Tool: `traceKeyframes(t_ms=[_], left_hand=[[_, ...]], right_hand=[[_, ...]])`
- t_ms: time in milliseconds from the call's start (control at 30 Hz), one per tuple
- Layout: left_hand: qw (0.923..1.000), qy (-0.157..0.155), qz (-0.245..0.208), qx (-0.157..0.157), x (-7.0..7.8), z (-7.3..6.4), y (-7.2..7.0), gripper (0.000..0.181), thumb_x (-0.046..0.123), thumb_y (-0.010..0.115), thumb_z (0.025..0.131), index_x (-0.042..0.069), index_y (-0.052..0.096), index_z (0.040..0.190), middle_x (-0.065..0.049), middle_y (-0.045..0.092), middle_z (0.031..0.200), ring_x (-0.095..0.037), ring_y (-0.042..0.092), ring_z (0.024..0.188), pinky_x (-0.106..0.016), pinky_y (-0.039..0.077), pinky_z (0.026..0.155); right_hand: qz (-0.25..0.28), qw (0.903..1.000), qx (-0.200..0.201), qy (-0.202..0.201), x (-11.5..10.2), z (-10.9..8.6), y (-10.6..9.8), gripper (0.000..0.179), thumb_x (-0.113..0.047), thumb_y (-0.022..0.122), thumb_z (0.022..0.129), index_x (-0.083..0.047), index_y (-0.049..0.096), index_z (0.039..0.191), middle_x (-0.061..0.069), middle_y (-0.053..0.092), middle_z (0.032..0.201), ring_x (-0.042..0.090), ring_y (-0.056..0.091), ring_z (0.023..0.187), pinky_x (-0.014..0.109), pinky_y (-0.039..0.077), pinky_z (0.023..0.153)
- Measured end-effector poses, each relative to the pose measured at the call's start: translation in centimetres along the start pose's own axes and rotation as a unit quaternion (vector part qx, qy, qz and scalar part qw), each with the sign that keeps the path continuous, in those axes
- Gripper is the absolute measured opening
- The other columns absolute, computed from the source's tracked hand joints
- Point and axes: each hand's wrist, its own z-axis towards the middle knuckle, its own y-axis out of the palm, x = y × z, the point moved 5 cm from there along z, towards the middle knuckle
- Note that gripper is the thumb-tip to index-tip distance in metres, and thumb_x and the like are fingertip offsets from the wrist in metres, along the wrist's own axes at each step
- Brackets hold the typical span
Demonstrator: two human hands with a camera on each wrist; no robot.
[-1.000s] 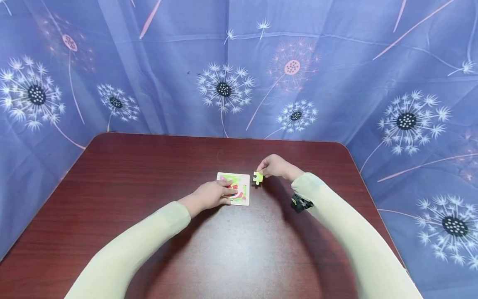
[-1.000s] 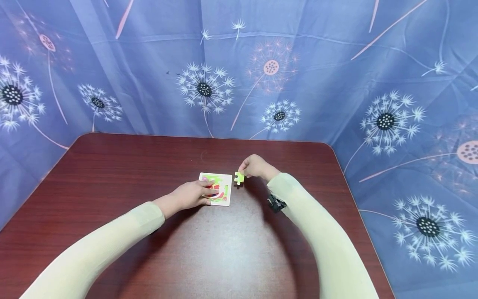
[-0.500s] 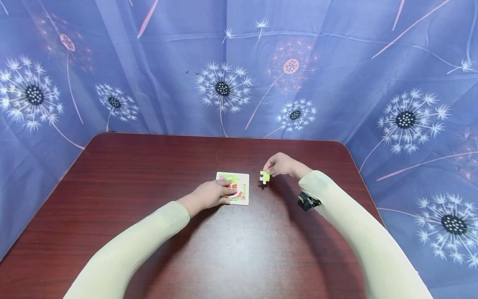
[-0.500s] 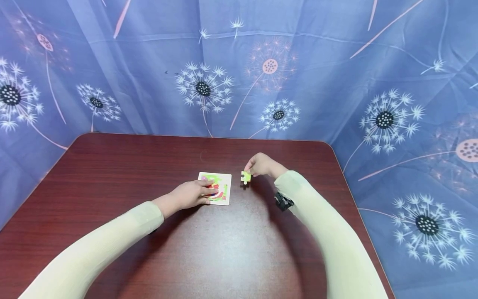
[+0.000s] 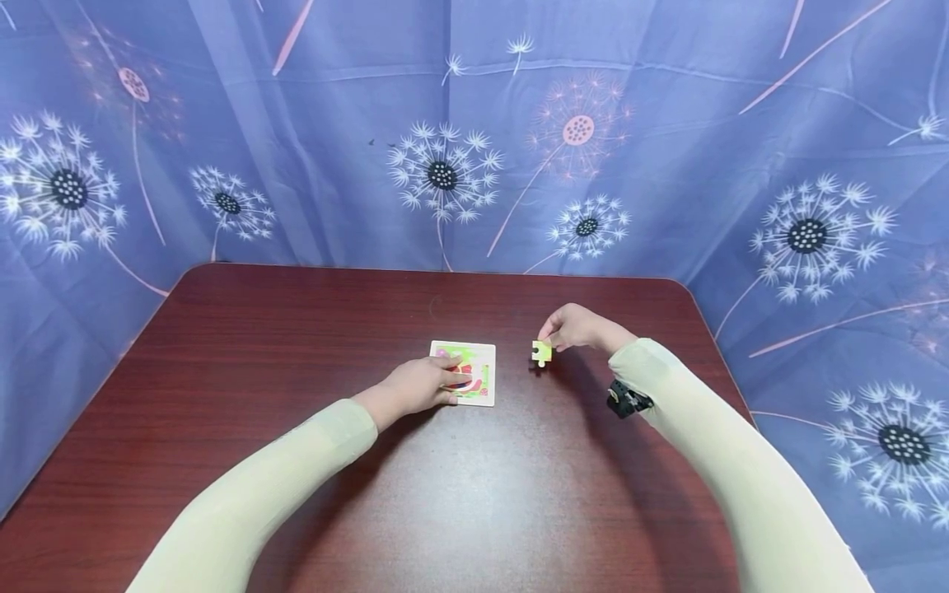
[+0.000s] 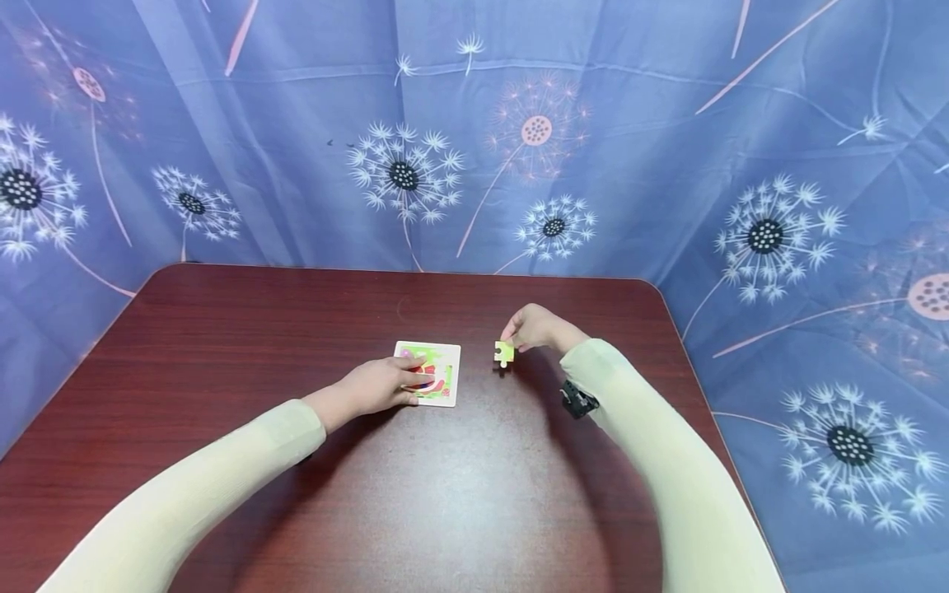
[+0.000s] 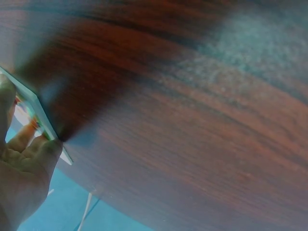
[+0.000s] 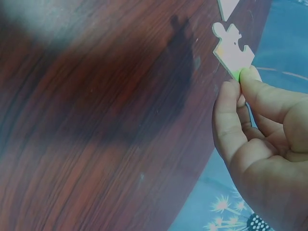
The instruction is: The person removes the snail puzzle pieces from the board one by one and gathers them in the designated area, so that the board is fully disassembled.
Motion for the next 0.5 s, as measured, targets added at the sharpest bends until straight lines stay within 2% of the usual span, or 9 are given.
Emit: traceKeyframes(t_ms=[233, 500], left_hand=[[0.9998, -0.010, -0.016, -0.004, -0.2, 0.1, 0.3, 0.047, 0.038, 0.068, 0.096, 0.024, 0.065, 0.140, -0.010, 0.052, 0.157, -0.031, 0.052, 0.144, -0.047, 0.052, 0.108], [0.9998, 0.012, 0.004, 0.013, -0.1, 0.1, 0.2, 0.047, 0.037, 0.070, 0.094, 0.022, 0.066, 0.139, -0.012, 0.057, 0.152, -0.029, 0.056, 0.140, -0.043, 0.053, 0.108]], right_hand=[[-0.010, 0.9999, -0.003, -0.004, 0.9, -0.2, -0.4, 0.021, 0.003, 0.060, 0.095, 0.016, 0.068, 0.110, 0.015, 0.075, 0.097, 0.009, 0.066, 0.081, 0.029, 0.061, 0.083], [-0.018, 0.9998, -0.010, 0.004, 1.5, -0.4, -0.6, 0.021, 0.003, 0.061, 0.095, 0.016, 0.068, 0.110, 0.013, 0.076, 0.097, 0.008, 0.067, 0.081, 0.031, 0.063, 0.084]])
